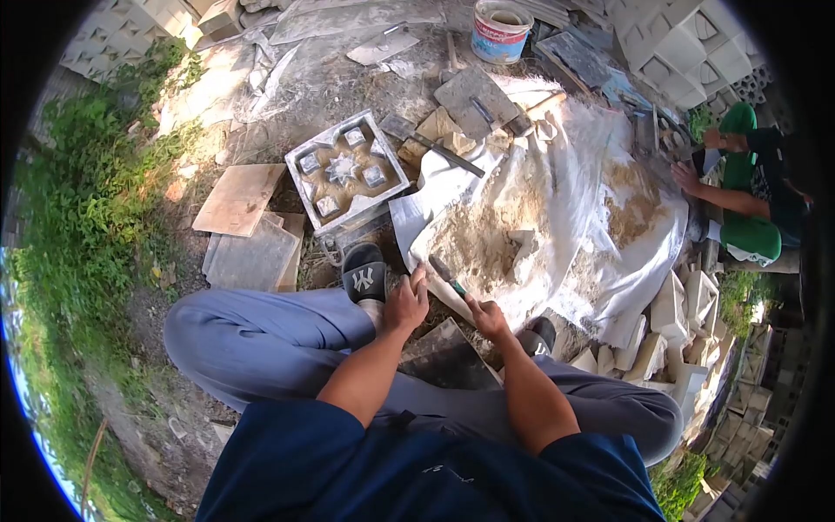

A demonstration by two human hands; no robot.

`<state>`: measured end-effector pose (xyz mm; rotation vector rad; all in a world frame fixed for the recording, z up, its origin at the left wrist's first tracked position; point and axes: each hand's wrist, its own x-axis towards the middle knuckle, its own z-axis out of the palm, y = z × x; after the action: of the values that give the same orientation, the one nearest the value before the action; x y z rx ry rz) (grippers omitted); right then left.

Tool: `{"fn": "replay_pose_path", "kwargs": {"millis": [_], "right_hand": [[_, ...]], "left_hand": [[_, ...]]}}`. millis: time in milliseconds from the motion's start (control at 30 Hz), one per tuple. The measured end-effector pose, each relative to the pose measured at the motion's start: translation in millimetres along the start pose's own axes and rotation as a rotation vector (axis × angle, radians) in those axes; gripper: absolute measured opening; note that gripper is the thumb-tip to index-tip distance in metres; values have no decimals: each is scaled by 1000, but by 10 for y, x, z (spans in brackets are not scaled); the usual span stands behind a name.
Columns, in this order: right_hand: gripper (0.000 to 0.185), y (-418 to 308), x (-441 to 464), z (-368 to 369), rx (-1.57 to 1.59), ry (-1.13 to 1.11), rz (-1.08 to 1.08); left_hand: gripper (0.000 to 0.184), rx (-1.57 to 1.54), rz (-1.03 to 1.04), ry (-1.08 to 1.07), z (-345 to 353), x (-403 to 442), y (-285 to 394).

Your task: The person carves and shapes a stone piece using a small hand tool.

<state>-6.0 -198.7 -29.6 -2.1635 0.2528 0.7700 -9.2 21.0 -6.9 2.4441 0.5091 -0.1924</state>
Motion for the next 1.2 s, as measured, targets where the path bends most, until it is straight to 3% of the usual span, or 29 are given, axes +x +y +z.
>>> {"fn": "replay_pose_path", "kwargs": {"millis": [133,333,433,500,667,767,800,867,1000,1200], "right_hand": [[81,-18,34,56,-27,-163,16],[77,135,319,42,183,74,193],[78,147,308,-36,125,184,172],[78,136,311,6,34,285,-22],[75,-432,-13,-113,76,274,-61],[74,-474,-26,-77,212,396,-175],[74,-431,-11,-51,210,396,-177],[74,-200,106,78,-49,406,40],[74,-120,203,44,1,309,135],[73,-392,132,-44,200,422,-92]], "left_hand": [[41,1,2,-18,-33,-4,18],[40,26,25,12,-34,4,14],[41,40,-28,-32,-28,-4,45],[41,70,-4,-4,17,-20,51],[41,86,-93,-172,28,-116,155],[41,56,25,-157,41,-136,170],[40,52,-19,-175,-37,-149,233],[40,49,-57,-188,-62,-121,245],[39,45,-42,-156,29,-63,153],[39,20,-115,-193,-78,-126,263]]}}
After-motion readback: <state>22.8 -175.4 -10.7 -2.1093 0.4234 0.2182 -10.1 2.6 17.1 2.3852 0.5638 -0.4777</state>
